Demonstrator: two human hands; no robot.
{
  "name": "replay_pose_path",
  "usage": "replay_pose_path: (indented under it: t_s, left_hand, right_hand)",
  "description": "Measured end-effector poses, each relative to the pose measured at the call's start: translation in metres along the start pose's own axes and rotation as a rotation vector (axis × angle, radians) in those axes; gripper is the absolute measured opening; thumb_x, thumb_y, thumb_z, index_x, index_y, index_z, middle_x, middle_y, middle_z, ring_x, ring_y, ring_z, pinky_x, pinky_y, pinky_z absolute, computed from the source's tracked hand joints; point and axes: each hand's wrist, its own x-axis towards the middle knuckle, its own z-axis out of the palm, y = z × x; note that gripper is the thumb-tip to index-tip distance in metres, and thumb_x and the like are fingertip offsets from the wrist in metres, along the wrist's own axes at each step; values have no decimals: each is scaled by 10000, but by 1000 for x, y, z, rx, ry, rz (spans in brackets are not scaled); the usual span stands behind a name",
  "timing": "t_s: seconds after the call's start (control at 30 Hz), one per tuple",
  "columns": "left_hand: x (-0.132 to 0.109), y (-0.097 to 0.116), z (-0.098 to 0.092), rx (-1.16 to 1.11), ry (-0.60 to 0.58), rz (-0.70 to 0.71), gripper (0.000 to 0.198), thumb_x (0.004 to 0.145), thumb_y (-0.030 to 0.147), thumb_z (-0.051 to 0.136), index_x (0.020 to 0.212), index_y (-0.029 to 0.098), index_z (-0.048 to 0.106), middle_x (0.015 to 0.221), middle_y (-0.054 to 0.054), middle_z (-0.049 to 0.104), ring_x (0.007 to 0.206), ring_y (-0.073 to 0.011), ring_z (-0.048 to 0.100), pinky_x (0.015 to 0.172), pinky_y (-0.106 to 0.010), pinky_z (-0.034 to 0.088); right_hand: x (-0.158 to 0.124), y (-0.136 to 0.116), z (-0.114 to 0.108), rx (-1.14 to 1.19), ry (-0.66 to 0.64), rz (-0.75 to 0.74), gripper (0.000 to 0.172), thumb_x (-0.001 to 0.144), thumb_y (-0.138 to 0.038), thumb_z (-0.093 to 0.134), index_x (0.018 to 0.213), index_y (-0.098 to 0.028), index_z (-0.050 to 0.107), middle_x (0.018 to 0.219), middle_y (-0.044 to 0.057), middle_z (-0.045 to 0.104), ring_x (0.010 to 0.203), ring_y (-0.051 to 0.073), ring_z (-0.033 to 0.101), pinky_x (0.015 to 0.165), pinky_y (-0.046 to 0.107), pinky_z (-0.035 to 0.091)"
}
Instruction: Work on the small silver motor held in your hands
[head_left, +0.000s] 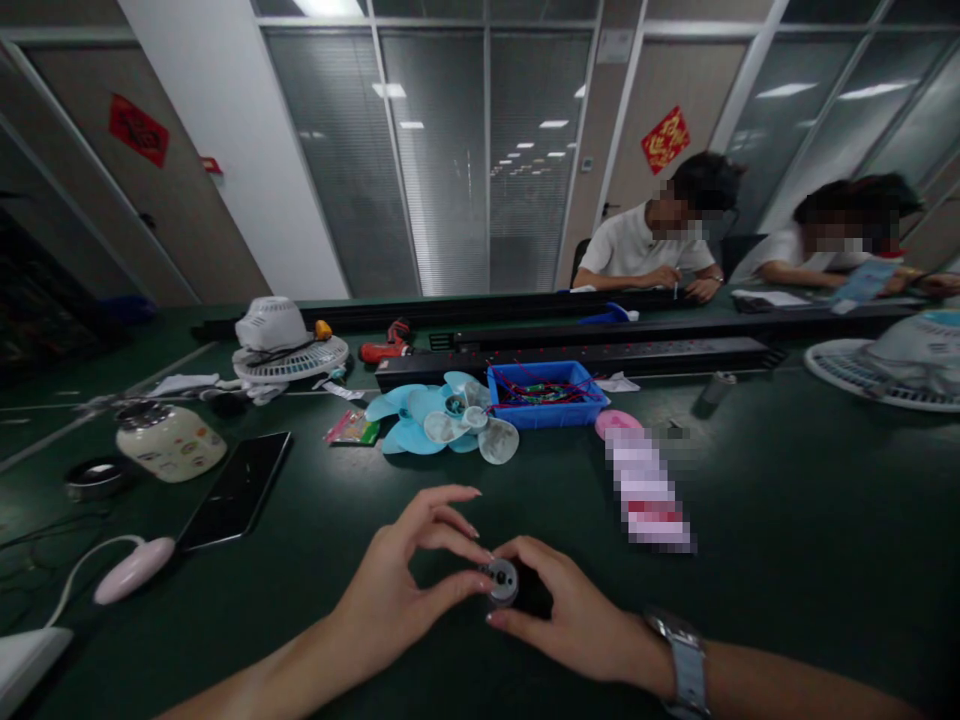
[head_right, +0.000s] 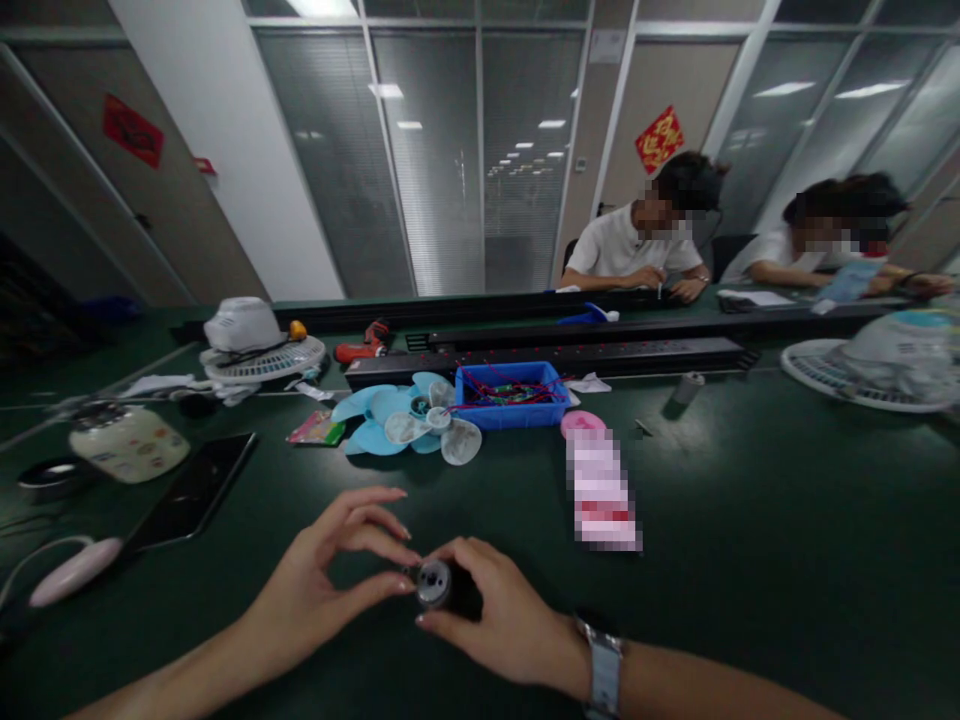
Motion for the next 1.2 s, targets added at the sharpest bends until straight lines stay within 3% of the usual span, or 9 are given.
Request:
replay_pose_path:
  t_s: [0.17,0.4,0.7,0.83,1.03,1.2]
  left_hand:
    - [2,-7,20,-39,-71,-47,540,776,272,752,1242,246,480,858,-10,772,959,-219,690,911,-387,494]
    - [-2,-14,23,-51,35,14,365,803,265,725,1095,239,509,854,-14,758,900,-217,713,897,-375,488]
    - [0,-10,27,-109,-83,-117,301,782,262,729,993,211,521,863,-22,756,857,-202,715,842,-340,489]
    - [1,-12,25,-183,-149,-107,248,815,256,686,920,210,466,938,-53,751,954,-206,697,884,-352,478]
    - [7,-20,22,-199,-211,-24,399,821,259,667,698,232,288,901,-70,758,1054,-226,616,890,-382,458]
    - [7,-21,21,-82,-153,-19,447,795,273,688,623,220,279,837,-46,719,865,-191,596,758,-328,450]
  right_hand:
    - [0,3,1,-20,10,-8,371,799,-352,724,1112,-210,586,1080,43,629,981,197,592,871,345,467]
    - [0,2,1,-12,8,-12,352,799,-345,724,1096,-211,592,1069,43,624,981,199,587,872,345,462]
    - [0,4,3,-21,13,-24,330,802,-347,719,1065,-202,584,1023,34,620,935,185,586,834,326,458]
    - [-1,4,3,-28,15,-31,304,809,-341,712,1044,-199,583,1016,29,621,924,180,585,825,317,456]
    - [0,4,2,-30,16,-30,328,801,-351,721,1065,-208,588,1018,28,624,924,182,585,824,315,457]
    - [0,3,2,-33,15,-16,320,801,-346,718,1058,-207,587,1011,30,618,916,180,583,820,314,460]
